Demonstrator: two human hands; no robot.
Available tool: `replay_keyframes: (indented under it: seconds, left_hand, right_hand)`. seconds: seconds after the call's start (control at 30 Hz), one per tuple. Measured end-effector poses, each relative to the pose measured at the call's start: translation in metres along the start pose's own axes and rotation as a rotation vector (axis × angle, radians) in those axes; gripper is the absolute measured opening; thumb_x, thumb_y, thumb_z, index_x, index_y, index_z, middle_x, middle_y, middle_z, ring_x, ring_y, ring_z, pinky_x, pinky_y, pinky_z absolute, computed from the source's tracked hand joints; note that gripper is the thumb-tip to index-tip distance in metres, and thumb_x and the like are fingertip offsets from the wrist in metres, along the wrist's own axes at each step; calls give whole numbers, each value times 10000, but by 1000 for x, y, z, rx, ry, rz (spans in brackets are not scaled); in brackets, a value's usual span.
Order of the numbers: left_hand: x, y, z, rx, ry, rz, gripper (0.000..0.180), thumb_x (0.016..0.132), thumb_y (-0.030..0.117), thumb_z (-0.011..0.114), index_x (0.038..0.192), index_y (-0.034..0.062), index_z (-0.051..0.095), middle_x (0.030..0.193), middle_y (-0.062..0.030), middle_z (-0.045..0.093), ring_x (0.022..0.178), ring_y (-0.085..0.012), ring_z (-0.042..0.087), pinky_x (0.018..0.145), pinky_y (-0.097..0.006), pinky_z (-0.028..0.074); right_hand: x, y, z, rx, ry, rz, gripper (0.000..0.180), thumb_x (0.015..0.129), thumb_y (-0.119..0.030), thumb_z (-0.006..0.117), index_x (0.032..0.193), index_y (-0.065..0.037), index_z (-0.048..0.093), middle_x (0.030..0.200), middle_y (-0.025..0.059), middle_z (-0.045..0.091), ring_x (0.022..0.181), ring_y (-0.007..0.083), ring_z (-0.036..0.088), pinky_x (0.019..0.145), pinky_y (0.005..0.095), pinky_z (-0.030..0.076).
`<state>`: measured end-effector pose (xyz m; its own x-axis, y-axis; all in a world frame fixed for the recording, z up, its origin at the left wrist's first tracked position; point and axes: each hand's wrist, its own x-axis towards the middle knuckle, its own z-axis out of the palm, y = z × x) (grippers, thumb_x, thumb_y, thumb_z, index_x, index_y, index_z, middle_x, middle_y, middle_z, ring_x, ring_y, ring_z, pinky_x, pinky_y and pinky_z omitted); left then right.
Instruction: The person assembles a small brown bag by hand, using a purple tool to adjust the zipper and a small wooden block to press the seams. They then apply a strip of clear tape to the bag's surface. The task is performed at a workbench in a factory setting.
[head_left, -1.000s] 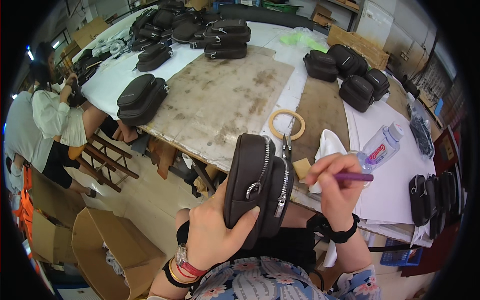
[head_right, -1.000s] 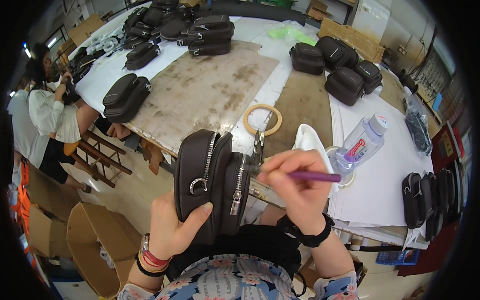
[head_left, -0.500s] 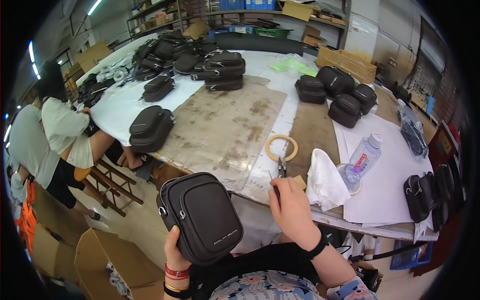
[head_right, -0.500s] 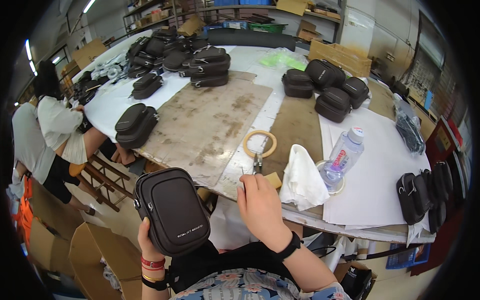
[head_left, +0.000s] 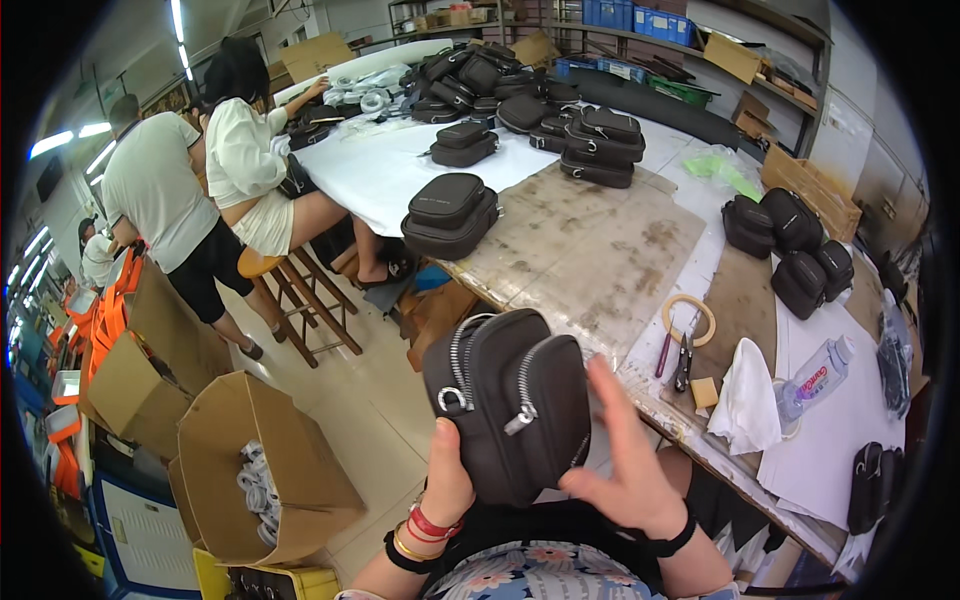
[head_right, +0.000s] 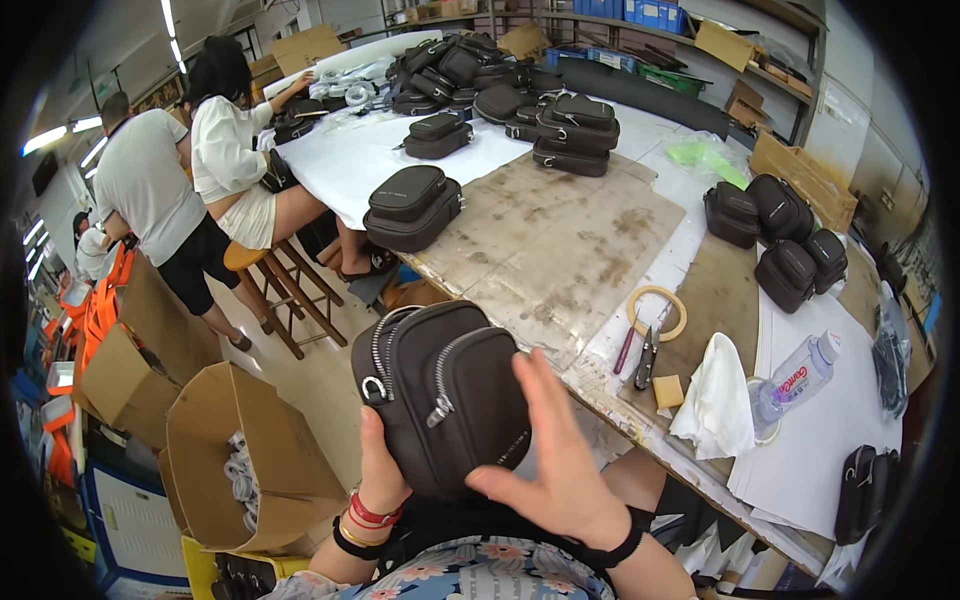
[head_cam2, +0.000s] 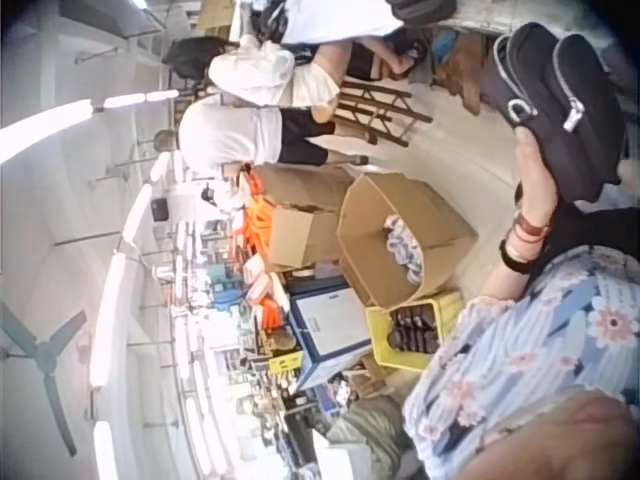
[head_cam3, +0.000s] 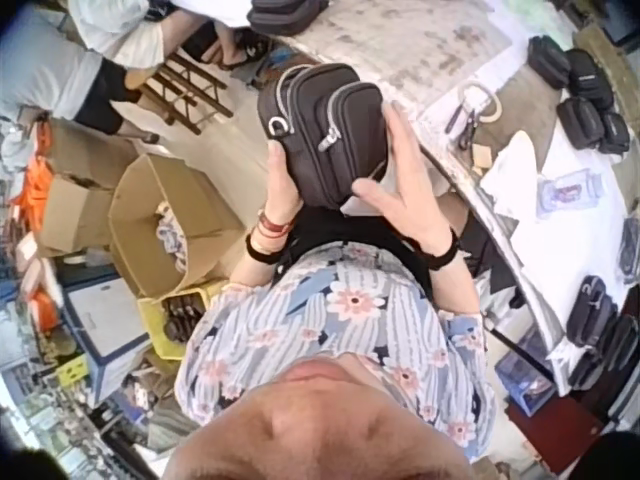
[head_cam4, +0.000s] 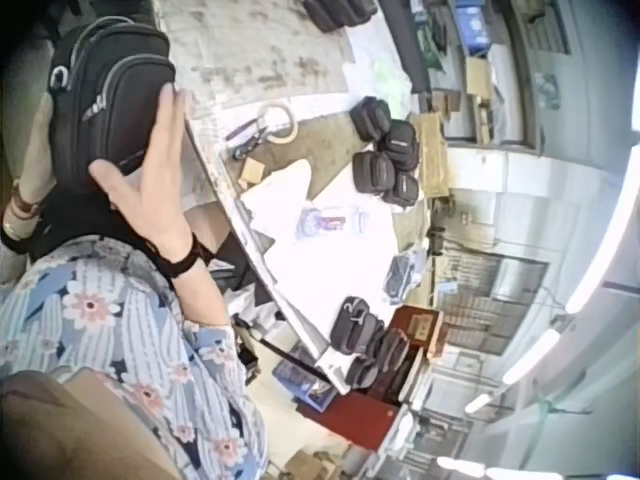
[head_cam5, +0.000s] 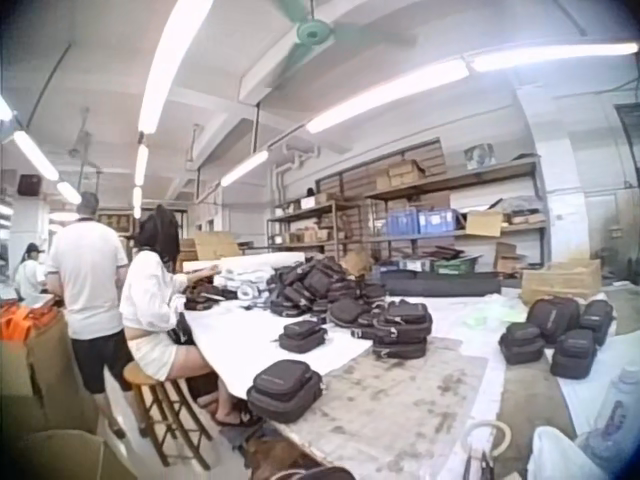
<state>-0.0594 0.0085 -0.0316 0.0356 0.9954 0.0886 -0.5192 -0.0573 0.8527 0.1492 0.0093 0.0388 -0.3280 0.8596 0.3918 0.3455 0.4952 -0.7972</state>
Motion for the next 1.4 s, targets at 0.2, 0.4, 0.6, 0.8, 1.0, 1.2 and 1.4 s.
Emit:
replay_keyframes:
  seconds: [0.2, 0.4, 0.6, 0.8, 1.0, 1.2, 1.4]
  left_hand:
    - [-10, 1, 19, 45, -192, -96, 815, 989, 634, 313, 1497, -3, 284, 1499, -179, 400, 1356, -309, 437, 1145, -442, 337]
    - [-9, 4, 29, -214, -332, -185, 749, 989, 555, 431, 1454, -26, 348, 1433, -165, 476, 1288, -266, 506, 1098, -382, 395]
    - [-16, 2, 39, -251, -247, -190, 742, 990, 540, 407, 1469, -21, 331, 1463, -171, 442, 1323, -272, 467, 1133, -391, 348]
    - [-18, 1, 40, -191, -269, -102, 749, 988, 531, 403, 1471, -35, 316, 1482, -172, 417, 1344, -277, 441, 1144, -393, 319]
    - [-9, 10, 55, 133, -126, 344, 739, 925, 160, 551, 1493, -114, 166, 1473, -222, 395, 1365, -277, 398, 1153, -392, 255]
    - [-6, 7, 60, 711, 84, 641, 554, 924, 106, 481, 1401, -134, 335, 1213, -202, 605, 1074, -244, 622, 913, -324, 479]
    - [1, 16, 62, 679, 111, 597, 412, 1007, 212, 423, 1275, -95, 488, 978, -132, 678, 825, -171, 655, 711, -279, 503]
  right_hand:
    - [-15, 9, 17, -69, 67, -89, 943, 852, -275, 688, 1507, 97, 121, 1519, 343, 170, 1413, 469, 232, 1160, 493, 195]
    - [-32, 10, 26, 60, 119, -46, 911, 886, -301, 639, 1499, 117, 111, 1519, 353, 138, 1417, 470, 202, 1160, 495, 180]
    - [-38, -4, 22, -68, 166, -21, 918, 886, -326, 642, 1499, 113, 118, 1506, 383, 136, 1399, 502, 217, 1150, 516, 195]
    - [-42, -19, 14, -206, 209, -31, 943, 842, -313, 685, 1507, 79, 144, 1509, 381, 142, 1386, 514, 236, 1128, 540, 221]
    - [-42, -17, 15, -386, 318, -66, 982, 754, -265, 748, 1515, 22, 198, 1511, 384, 146, 1319, 516, 302, 1062, 564, 270]
    - [-45, -22, 22, -539, 375, -139, 962, 762, -301, 737, 1511, 13, 221, 1499, 415, 145, 1302, 536, 313, 1047, 573, 290]
    - [-47, -25, 14, -510, 322, -106, 970, 801, -281, 701, 1526, 34, 139, 1536, 360, 104, 1399, 511, 223, 1120, 559, 244]
